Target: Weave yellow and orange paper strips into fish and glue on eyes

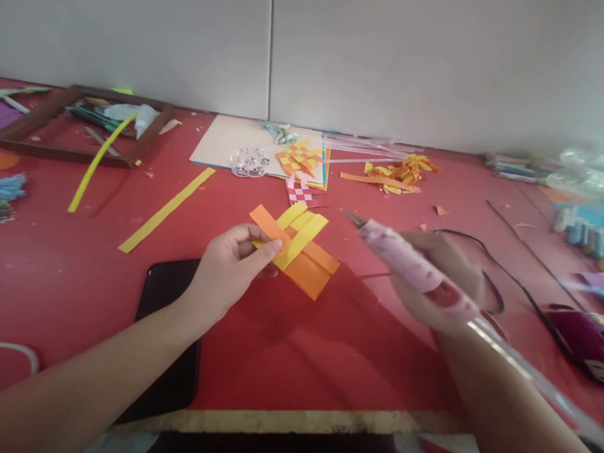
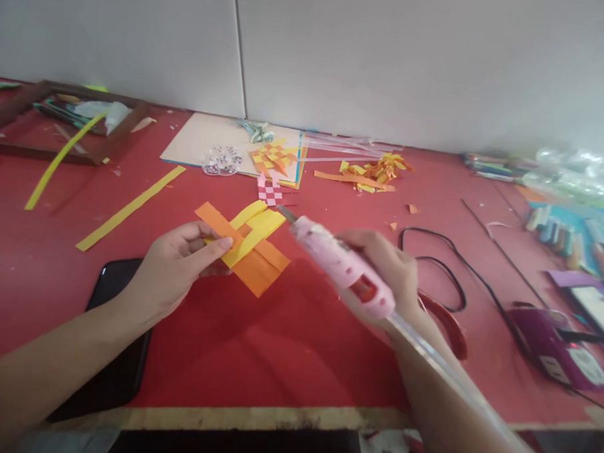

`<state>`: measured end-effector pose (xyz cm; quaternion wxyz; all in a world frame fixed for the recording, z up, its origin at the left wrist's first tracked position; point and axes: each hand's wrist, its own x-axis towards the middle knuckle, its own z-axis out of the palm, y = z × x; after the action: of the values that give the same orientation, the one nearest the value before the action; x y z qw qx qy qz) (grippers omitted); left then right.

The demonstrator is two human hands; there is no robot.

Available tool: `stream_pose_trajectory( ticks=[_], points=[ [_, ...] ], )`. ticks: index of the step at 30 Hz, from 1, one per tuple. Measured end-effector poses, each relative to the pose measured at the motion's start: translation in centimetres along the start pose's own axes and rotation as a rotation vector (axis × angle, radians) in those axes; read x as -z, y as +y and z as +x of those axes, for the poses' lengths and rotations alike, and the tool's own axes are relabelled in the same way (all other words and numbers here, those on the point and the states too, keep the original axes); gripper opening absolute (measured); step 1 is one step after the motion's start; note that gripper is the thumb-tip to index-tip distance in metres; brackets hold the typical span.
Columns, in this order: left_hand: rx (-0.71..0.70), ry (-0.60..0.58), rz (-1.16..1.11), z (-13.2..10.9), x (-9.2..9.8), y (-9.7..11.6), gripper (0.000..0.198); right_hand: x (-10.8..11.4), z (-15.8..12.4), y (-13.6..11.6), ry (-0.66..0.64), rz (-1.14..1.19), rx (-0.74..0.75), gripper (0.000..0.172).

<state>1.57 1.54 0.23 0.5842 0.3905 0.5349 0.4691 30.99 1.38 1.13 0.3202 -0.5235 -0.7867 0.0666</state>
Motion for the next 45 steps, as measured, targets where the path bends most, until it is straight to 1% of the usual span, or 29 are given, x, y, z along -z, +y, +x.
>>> stream_pose_trajectory(
  ticks=[3, 5, 8, 14, 20, 27, 38, 45],
  points=[
    [-0.032, -0.001, 0.042, -0.1, 0.2, -0.2, 0.031, -1.1, 0.4, -2.1, -0.041, 0.004, 0.215, 0.019],
    [-0.049, 0.004, 0.054, -0.2, 0.2, -0.1, 0.029, -1.4, 0.9, -2.9, -0.087, 0.016, 0.332, 0.013],
    [-0.075, 0.011, 0.067, -0.3, 0.1, 0.1, 0.027, -1.5, 1.3, -3.4, -0.121, 0.006, 0.376, 0.01],
    [-0.143, 0.023, 0.148, -0.5, -0.1, 0.4, 0.021, -1.6, 1.3, -3.3, -0.112, -0.018, 0.441, 0.009],
    [-0.147, 0.031, 0.172, -0.5, 0.0, 0.4, 0.021, -1.6, 1.3, -3.2, -0.101, -0.036, 0.453, 0.003],
    [-0.197, 0.047, 0.264, -0.7, 0.0, 0.6, 0.021, -1.7, 1.1, -3.1, -0.067, -0.048, 0.449, 0.005],
    [-0.266, 0.049, 0.302, -0.9, 0.0, 0.5, 0.02, -1.8, 0.8, -2.7, -0.109, -0.017, 0.433, 0.007],
    [-0.292, 0.055, 0.311, -1.0, -0.2, 0.6, 0.018, -1.8, 0.8, -2.7, -0.109, -0.012, 0.423, 0.009]
  ],
)
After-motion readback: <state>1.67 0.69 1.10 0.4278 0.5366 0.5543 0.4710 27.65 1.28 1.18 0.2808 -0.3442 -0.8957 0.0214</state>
